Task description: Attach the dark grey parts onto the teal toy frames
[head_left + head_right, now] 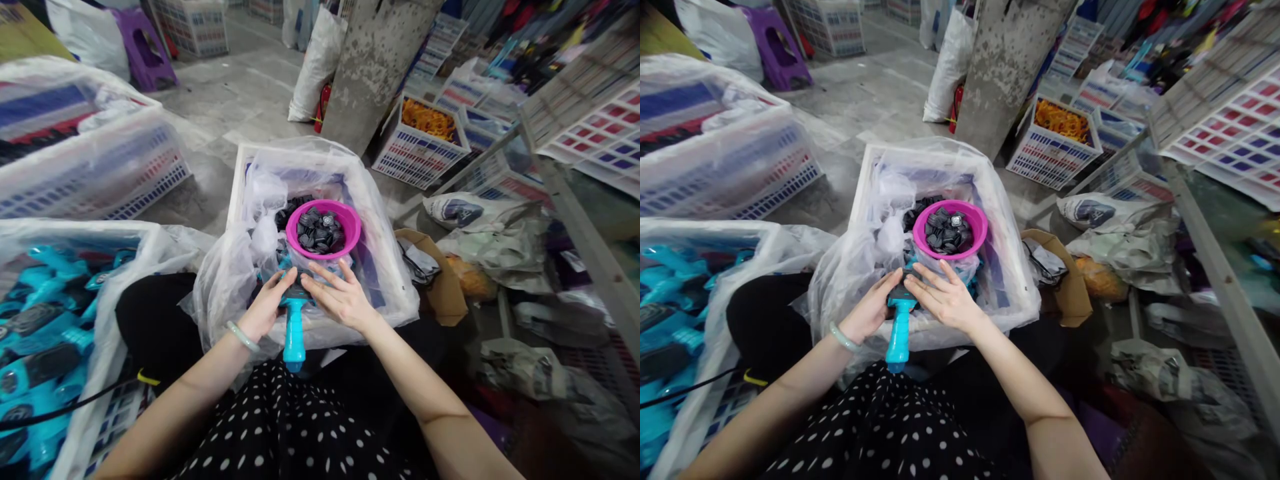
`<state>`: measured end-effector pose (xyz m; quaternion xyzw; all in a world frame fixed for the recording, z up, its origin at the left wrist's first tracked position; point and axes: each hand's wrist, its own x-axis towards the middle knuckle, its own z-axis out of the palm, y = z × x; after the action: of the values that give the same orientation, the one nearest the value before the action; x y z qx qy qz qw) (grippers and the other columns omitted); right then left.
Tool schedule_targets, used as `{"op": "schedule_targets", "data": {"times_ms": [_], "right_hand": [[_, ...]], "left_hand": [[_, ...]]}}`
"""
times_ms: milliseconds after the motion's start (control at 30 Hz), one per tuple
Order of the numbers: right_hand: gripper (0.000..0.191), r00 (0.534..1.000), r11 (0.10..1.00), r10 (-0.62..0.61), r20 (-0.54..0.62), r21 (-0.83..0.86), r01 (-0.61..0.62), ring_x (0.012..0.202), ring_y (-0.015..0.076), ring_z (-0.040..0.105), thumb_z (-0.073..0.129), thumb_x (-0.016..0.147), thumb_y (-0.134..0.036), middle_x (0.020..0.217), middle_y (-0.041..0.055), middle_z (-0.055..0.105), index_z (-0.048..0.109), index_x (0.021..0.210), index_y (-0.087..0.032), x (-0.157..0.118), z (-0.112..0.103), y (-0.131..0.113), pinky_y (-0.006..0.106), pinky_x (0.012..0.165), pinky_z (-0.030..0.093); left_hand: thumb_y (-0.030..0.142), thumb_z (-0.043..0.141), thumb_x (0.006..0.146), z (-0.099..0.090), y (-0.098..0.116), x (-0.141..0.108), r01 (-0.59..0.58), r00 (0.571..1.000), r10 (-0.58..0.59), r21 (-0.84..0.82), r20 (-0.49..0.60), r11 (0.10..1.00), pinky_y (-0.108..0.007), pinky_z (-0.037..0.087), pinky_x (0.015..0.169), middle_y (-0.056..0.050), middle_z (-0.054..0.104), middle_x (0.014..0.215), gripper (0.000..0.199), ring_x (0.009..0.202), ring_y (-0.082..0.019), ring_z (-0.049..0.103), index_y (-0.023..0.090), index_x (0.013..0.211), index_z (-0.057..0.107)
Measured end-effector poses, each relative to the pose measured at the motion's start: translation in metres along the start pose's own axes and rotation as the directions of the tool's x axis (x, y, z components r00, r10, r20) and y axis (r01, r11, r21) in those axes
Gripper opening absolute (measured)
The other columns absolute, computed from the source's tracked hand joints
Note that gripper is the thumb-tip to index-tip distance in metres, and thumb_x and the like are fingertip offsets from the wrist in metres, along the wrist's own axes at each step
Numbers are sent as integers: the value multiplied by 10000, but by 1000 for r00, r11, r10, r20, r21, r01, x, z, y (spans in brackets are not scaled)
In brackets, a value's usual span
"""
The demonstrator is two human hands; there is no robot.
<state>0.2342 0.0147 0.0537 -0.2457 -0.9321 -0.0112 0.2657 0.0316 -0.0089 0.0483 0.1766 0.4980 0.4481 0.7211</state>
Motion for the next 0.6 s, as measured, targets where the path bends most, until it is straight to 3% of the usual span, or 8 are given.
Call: {"op": "schedule_targets", "data": {"times_ms": [167,267,400,500,600], "right_hand": [[299,994,960,93,64,258,-107,1376,256,583,622,979,-232,1202,15,772,721,1248,-316,-1,3,9,606,1301,173],[199,983,919,179,-26,361,-158,1317,274,629,740,919,-337,1120,14,794,772,1115,-320,5,7,6,613,1307,124],[148,879,812,453,-145,473,-341,1143,256,702,832,842,-350,983,33,794,768,941,-261,19,6,-11,591,1307,160],[183,836,670,547,-31,614,-416,1006,220,738,833,836,-280,895,-1,801,695,950,-243,29,2,-19,590,1295,189],[280,845,557,526,103,709,-433,1069,229,746,839,826,-276,887,-4,816,654,1030,-232,32,0,-14,609,1302,79]], "left_hand": [[503,892,682,-9,-7,5,51,988,-44,-49,145,997,-259,508,610,-35,734,878,440,698,-159,651,185,933,720],[553,847,729,-15,-10,5,72,979,-72,8,193,997,-278,508,591,-48,733,864,458,652,-169,651,189,982,730],[558,826,758,-17,-5,0,-39,989,23,106,147,994,-243,461,589,-27,716,832,430,675,-155,646,204,980,727],[550,853,729,-16,1,-4,-78,993,65,136,102,988,-228,414,551,-16,706,823,423,657,-139,622,211,945,721],[554,865,712,-17,4,-6,-53,994,39,136,99,989,-236,393,522,-31,708,831,448,640,-147,619,214,970,728]]}}
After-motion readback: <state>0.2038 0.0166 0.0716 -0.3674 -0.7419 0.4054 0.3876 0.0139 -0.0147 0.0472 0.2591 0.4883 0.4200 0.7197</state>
